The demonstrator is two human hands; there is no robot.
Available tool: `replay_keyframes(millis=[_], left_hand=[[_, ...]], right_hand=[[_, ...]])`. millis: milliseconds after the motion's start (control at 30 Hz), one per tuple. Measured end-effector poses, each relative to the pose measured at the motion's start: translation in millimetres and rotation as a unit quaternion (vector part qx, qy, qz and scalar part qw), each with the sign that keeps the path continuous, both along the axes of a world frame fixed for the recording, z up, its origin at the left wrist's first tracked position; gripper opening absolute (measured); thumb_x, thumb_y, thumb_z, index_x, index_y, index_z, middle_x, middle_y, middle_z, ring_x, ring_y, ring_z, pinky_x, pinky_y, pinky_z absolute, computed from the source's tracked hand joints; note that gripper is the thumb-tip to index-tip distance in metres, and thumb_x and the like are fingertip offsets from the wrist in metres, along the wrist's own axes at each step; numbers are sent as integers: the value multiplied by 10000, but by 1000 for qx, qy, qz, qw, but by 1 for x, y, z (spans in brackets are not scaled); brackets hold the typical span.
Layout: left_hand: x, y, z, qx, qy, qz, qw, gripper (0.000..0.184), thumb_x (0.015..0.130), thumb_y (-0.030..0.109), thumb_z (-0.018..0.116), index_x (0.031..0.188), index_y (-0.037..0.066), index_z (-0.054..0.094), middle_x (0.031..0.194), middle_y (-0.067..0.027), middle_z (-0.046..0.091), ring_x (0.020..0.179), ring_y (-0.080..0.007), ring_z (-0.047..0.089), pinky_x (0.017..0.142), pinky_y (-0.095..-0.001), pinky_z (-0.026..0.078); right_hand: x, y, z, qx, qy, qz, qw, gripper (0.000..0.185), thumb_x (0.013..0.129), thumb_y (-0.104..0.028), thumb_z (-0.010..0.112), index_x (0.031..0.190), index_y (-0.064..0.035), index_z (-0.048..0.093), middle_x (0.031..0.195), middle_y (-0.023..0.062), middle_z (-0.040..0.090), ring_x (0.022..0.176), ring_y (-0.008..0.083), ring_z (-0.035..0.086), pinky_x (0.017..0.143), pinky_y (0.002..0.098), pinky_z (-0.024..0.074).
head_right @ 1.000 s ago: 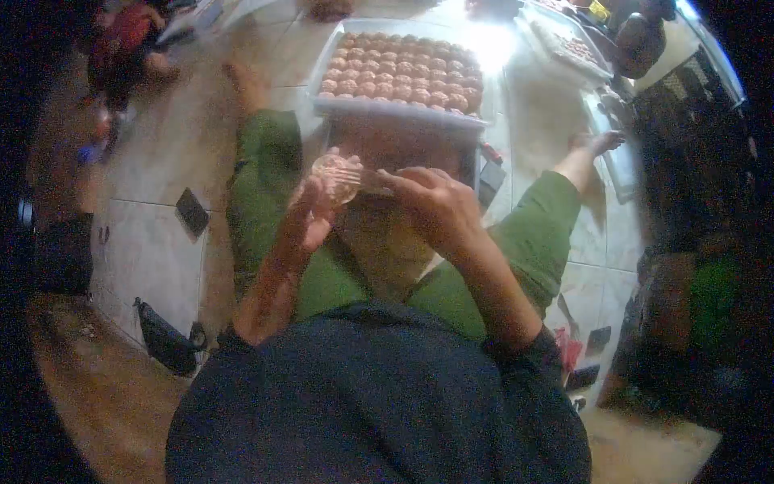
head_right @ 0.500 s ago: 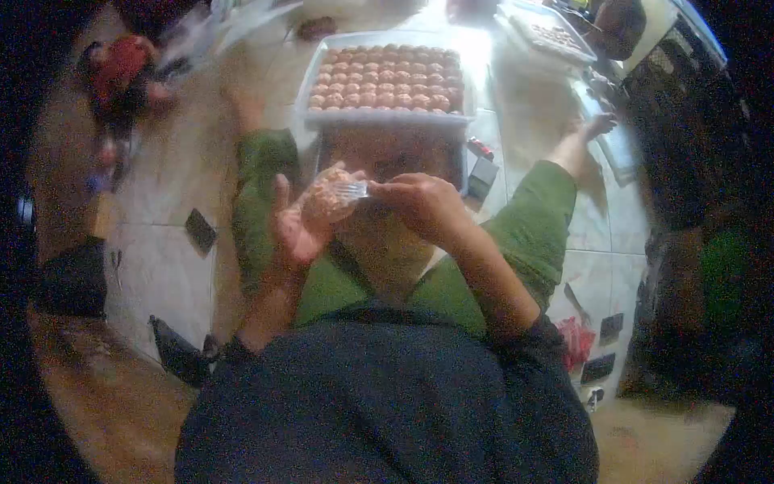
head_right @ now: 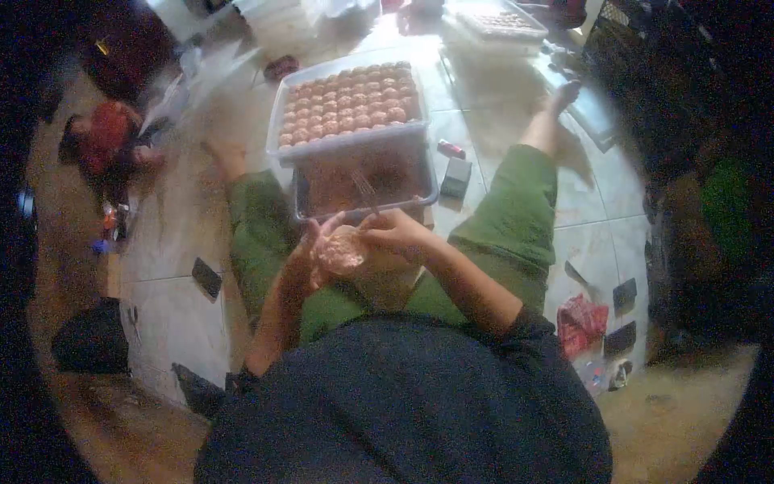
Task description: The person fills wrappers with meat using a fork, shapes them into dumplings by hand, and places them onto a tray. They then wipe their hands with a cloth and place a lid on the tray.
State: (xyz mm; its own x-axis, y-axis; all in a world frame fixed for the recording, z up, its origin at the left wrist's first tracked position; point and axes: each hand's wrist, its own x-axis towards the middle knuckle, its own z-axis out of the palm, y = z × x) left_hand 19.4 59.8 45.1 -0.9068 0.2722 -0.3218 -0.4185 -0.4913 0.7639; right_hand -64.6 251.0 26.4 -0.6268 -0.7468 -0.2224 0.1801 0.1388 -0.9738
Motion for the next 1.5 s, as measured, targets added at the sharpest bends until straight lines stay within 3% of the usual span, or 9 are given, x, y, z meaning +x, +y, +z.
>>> replay_keyframes(millis=[167,267,400,533,833,1067,1200,1333,1500], left_hand=[[-9,-24,6,-205,14,-1,979,908,779,160,654,1411,91,5,1254,-192,452,1132,-258,490,917,-398,436],[-6,-17,26,-18,251,68,965,990,717,140,697,1413,96,-5,1274,-197,435,1162,-266,465,936,-388,429],[-20,-5,27,-81,305,54,947,949,674,131,722,1409,78,125,1334,-210,372,1209,-292,423,968,-384,409],[-31,4,27,176,227,19,958,804,724,149,713,1370,50,243,1273,-227,437,1138,-279,490,936,-360,444],[-19,20,27,-111,365,137,914,836,745,104,700,1393,96,173,1232,-207,496,1058,-214,541,909,-332,429],[-8,3,33,-177,340,115,917,728,722,33,704,1334,67,312,1010,-127,621,866,-153,591,787,-267,484],[-18,7,20,-345,413,246,806,698,685,5,727,1283,69,373,898,-63,584,790,-126,566,739,-250,476],[-7,22,31,-268,370,212,864,710,635,5,760,1248,54,405,887,-48,544,759,-107,539,698,-249,468],[-11,16,12,-273,339,344,832,848,670,126,781,1321,16,249,842,-58,523,728,-137,564,685,-284,519]], right_hand=[[-8,-3,-2,-10,-18,-95,995,240,826,-322,617,881,-89,608,682,-65,539,522,11,407,442,165,297],[-3,-2,50,-134,-117,-124,976,140,846,-220,612,908,-98,581,705,-50,563,504,11,433,418,151,312],[9,-8,74,-221,-199,-62,953,109,853,-162,594,930,-88,573,738,-44,580,496,10,454,410,147,340],[25,-14,63,-154,-195,-125,961,229,910,-267,501,1038,-89,567,778,-5,586,501,18,462,399,159,311],[60,-30,6,-260,-125,-130,949,362,953,-318,392,1201,-57,418,857,49,573,726,117,547,640,257,452],[26,-12,15,19,326,-38,945,233,962,-202,369,1046,-16,482,705,-13,469,615,71,436,546,231,371],[40,-20,-10,-118,214,-90,965,216,958,-192,375,953,-16,501,699,-16,441,598,67,404,525,224,348],[48,-31,4,-68,256,-24,964,311,933,-271,409,1087,-26,521,816,191,608,762,256,601,728,354,461],[55,-26,9,-131,71,-104,983,244,957,-221,363,917,-27,505,722,-18,491,607,63,449,517,197,350]])
